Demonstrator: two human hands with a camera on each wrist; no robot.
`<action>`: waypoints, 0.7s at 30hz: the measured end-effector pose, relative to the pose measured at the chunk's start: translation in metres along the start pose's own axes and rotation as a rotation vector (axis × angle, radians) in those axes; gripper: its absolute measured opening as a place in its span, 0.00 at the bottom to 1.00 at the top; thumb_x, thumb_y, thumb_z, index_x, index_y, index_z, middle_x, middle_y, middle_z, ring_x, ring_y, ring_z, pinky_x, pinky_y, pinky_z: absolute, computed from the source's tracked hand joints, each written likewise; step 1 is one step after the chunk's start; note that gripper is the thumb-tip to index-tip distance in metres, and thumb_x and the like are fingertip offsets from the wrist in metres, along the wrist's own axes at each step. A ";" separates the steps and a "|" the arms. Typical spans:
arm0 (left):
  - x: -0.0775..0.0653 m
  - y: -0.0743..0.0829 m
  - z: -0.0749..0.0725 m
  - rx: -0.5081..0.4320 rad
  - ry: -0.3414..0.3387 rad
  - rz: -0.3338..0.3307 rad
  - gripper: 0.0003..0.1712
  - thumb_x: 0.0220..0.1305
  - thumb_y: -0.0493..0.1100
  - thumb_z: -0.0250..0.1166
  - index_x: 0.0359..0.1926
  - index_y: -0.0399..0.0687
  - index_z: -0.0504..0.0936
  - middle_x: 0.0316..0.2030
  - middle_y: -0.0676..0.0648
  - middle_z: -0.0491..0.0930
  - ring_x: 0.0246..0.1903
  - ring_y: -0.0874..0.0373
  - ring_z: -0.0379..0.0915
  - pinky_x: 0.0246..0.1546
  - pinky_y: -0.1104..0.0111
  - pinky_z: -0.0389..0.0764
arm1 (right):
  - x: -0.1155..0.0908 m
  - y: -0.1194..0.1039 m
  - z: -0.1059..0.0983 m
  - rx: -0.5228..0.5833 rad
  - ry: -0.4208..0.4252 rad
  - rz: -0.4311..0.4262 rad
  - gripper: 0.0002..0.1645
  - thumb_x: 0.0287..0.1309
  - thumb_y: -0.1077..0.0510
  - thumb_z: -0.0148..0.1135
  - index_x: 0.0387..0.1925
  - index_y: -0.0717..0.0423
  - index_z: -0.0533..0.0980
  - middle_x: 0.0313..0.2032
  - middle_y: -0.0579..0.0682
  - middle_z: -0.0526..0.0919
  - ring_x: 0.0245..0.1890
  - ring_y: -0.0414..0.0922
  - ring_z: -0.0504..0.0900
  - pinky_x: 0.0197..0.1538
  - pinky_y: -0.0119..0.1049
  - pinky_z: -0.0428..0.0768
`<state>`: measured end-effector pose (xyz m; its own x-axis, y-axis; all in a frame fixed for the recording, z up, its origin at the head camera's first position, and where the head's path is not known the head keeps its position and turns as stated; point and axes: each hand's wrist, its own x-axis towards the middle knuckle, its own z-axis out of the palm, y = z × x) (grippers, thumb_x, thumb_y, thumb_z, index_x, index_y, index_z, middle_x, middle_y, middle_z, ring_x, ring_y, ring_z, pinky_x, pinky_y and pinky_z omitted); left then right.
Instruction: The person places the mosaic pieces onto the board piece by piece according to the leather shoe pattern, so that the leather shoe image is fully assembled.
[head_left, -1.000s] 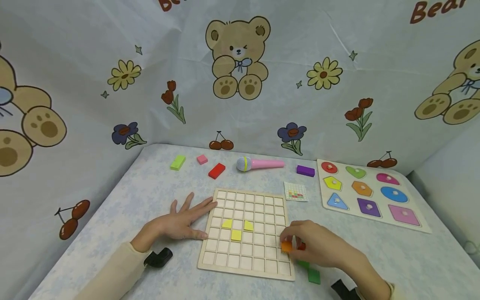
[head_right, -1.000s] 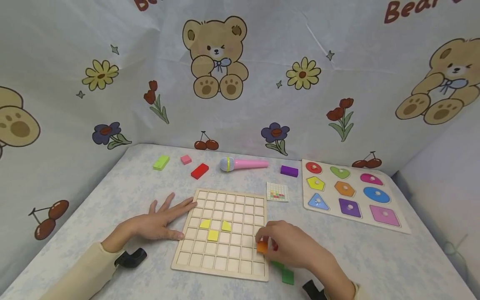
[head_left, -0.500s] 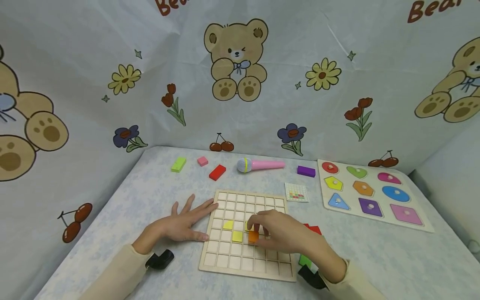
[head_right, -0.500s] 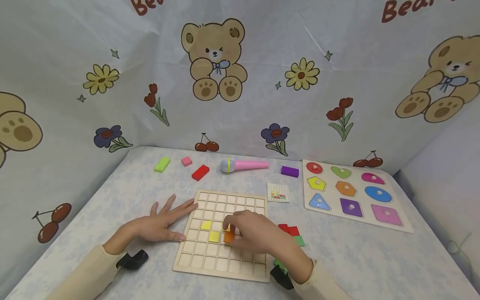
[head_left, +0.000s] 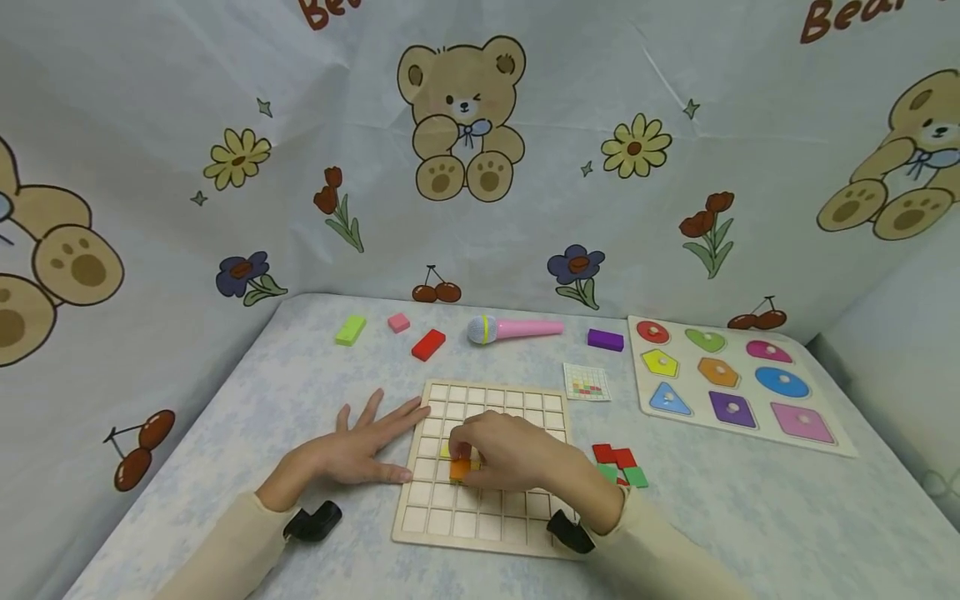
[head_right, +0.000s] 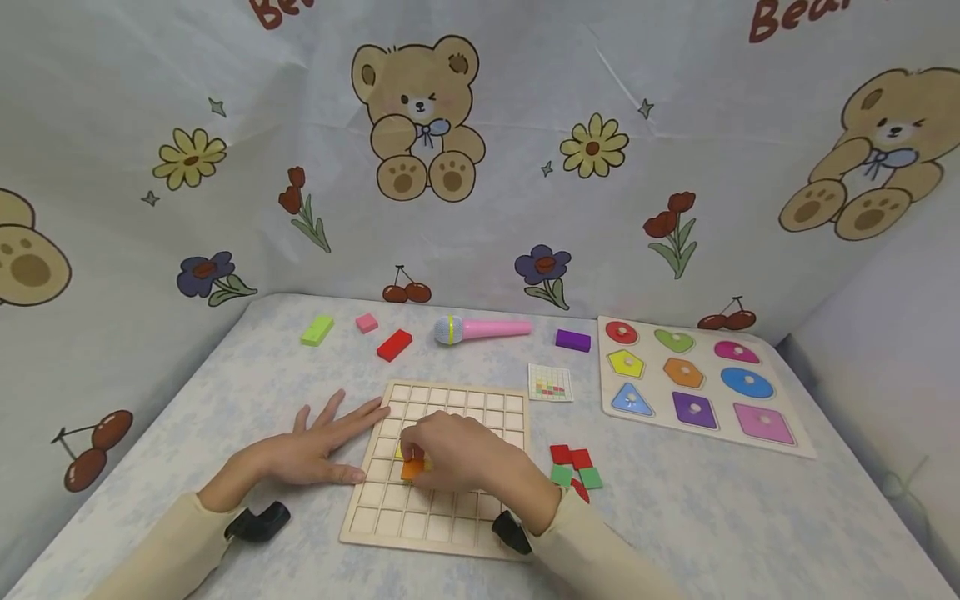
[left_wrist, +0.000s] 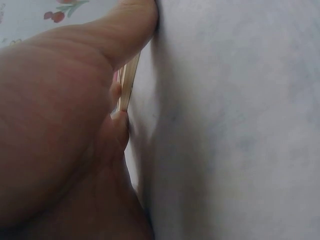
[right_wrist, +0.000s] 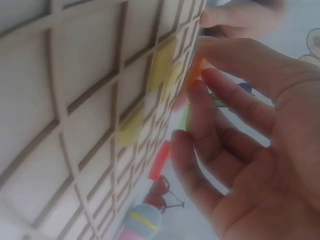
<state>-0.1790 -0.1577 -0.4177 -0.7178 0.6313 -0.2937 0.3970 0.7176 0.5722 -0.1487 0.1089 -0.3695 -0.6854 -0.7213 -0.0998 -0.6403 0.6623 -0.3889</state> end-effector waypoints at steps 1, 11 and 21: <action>0.000 0.000 0.000 0.000 0.004 0.001 0.53 0.63 0.66 0.65 0.80 0.65 0.46 0.81 0.51 0.37 0.75 0.31 0.11 0.61 0.27 0.17 | 0.002 -0.001 0.001 -0.004 -0.007 0.000 0.07 0.58 0.54 0.71 0.38 0.46 0.81 0.34 0.38 0.82 0.30 0.33 0.74 0.34 0.26 0.76; -0.003 0.000 -0.001 0.011 0.009 0.000 0.52 0.64 0.66 0.64 0.80 0.65 0.47 0.81 0.51 0.37 0.75 0.32 0.11 0.61 0.27 0.18 | 0.014 -0.005 0.007 -0.057 -0.036 -0.022 0.08 0.57 0.55 0.73 0.38 0.45 0.83 0.35 0.37 0.82 0.36 0.32 0.75 0.42 0.28 0.78; -0.002 -0.001 0.001 -0.005 0.010 0.013 0.52 0.64 0.66 0.64 0.80 0.65 0.47 0.81 0.51 0.37 0.75 0.32 0.10 0.61 0.27 0.18 | 0.019 -0.007 0.010 -0.134 -0.038 -0.027 0.11 0.56 0.52 0.75 0.40 0.44 0.83 0.36 0.37 0.81 0.34 0.31 0.74 0.39 0.28 0.78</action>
<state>-0.1775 -0.1593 -0.4184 -0.7181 0.6377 -0.2789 0.4034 0.7079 0.5798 -0.1538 0.0881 -0.3782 -0.6551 -0.7448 -0.1267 -0.7007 0.6617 -0.2667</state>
